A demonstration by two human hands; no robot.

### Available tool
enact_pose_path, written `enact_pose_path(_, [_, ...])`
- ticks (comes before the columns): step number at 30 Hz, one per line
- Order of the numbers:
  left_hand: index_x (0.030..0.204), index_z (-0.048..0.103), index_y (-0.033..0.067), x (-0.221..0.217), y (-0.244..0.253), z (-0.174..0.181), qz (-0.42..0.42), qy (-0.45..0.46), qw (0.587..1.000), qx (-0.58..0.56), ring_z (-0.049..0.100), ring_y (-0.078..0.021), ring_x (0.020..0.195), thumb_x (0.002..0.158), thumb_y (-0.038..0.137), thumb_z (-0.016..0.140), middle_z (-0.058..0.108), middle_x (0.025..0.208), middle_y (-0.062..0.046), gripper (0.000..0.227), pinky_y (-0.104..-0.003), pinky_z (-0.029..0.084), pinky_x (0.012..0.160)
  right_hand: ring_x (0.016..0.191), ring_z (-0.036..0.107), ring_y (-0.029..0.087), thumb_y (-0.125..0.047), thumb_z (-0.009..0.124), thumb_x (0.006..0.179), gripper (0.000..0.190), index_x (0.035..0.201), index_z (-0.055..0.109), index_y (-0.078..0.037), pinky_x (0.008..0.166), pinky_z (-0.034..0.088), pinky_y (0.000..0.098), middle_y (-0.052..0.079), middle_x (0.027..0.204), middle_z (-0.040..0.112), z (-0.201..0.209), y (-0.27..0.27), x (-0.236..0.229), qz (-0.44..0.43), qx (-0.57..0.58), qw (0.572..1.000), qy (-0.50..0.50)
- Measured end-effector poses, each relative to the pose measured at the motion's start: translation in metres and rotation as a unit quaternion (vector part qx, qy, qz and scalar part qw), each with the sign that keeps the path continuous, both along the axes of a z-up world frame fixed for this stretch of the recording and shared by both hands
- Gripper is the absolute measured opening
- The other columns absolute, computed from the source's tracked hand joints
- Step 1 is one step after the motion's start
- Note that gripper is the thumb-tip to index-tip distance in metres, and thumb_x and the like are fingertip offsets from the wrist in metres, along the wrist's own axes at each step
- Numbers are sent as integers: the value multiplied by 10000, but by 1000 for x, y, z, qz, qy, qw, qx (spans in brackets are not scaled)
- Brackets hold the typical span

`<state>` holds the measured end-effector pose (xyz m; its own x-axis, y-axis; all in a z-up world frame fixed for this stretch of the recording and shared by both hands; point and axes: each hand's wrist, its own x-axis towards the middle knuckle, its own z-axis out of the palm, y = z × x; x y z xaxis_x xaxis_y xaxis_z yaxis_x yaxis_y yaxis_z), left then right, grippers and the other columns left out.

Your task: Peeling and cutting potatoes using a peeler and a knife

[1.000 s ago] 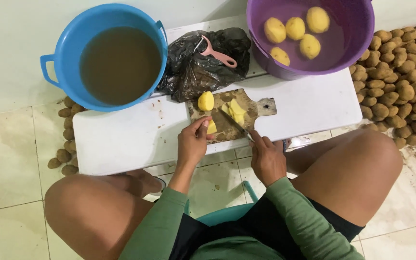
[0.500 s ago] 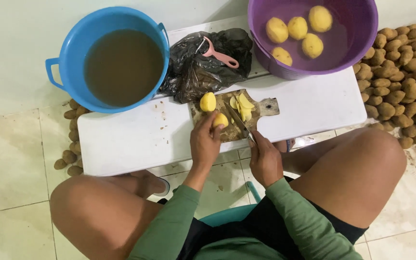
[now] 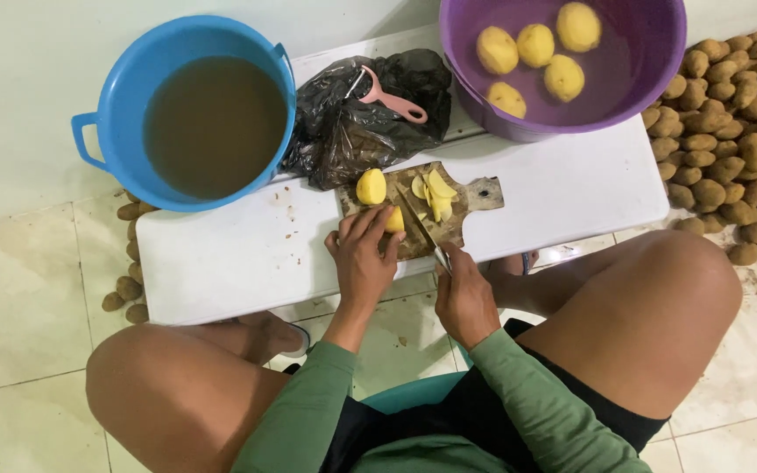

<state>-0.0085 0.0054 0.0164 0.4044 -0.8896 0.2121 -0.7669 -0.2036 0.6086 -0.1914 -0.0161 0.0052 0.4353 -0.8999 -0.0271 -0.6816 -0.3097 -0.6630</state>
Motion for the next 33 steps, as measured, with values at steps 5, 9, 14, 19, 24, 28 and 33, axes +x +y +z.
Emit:
enact_pose_path(5, [1320, 685, 218, 5, 1, -10, 5, 0, 1000, 3, 541, -229, 1187, 969, 290, 734, 671, 1268, 25, 362, -538, 313, 991, 919, 704, 482, -125, 472, 1033, 404, 1437, 450, -128, 758, 612, 610, 176, 1146, 608, 8, -2, 3, -20, -19, 999, 24])
enact_pose_path(9, [1300, 697, 217, 5, 0, -8, 5, 9, 1000, -9, 539, -228, 1142, 976, 309, 730, 651, 1236, 15, 338, -511, 320, 968, 890, 704, 497, -144, 484, 1036, 385, 1420, 465, -123, 738, 610, 629, 168, 1135, 603, 6, -2, 6, -11, -8, 1000, 17])
enact_pose_path(14, [1301, 685, 229, 14, -1, -16, -17, -21, 1000, -5, 534, -228, 1142, 928, 396, 775, 630, 1235, 15, 418, -510, 311, 963, 891, 706, 497, -123, 507, 1033, 375, 1406, 485, -96, 729, 608, 610, 172, 1101, 605, 13, -5, 6, -45, -22, 999, -3])
enact_pose_path(19, [1281, 692, 209, 18, -2, -15, -27, 22, 999, -17, 554, -221, 1140, 939, 354, 771, 664, 1213, 17, 380, -492, 293, 986, 953, 711, 463, -108, 522, 1038, 362, 1397, 511, -68, 760, 618, 549, 177, 1114, 619, 30, -5, 10, -51, -30, 997, -44])
enact_pose_path(24, [1285, 677, 244, 10, 0, -22, 2, -21, 999, -43, 542, -206, 1151, 915, 415, 794, 660, 1217, 43, 425, -494, 289, 980, 956, 716, 457, -112, 518, 1040, 377, 1409, 470, -58, 744, 625, 569, 193, 1122, 629, 28, 0, 10, -45, -1, 998, -44])
enact_pose_path(28, [1252, 694, 231, 0, 0, -21, 17, -34, 998, -51, 531, -218, 1135, 887, 373, 832, 652, 1180, 30, 415, -511, 280, 972, 927, 718, 479, -60, 482, 1021, 398, 1415, 427, -55, 729, 624, 609, 237, 1121, 651, 19, 8, 11, -31, 38, 998, -29])
enact_pose_path(33, [1201, 764, 226, 0, -2, -20, 21, -49, 997, -57, 529, -256, 1140, 988, 407, 721, 662, 1130, 6, 282, -543, 275, 977, 617, 704, 440, -100, 469, 1041, 359, 1396, 423, -71, 512, 569, 532, 247, 850, 686, 26, 14, 17, -14, 19, 1000, 0])
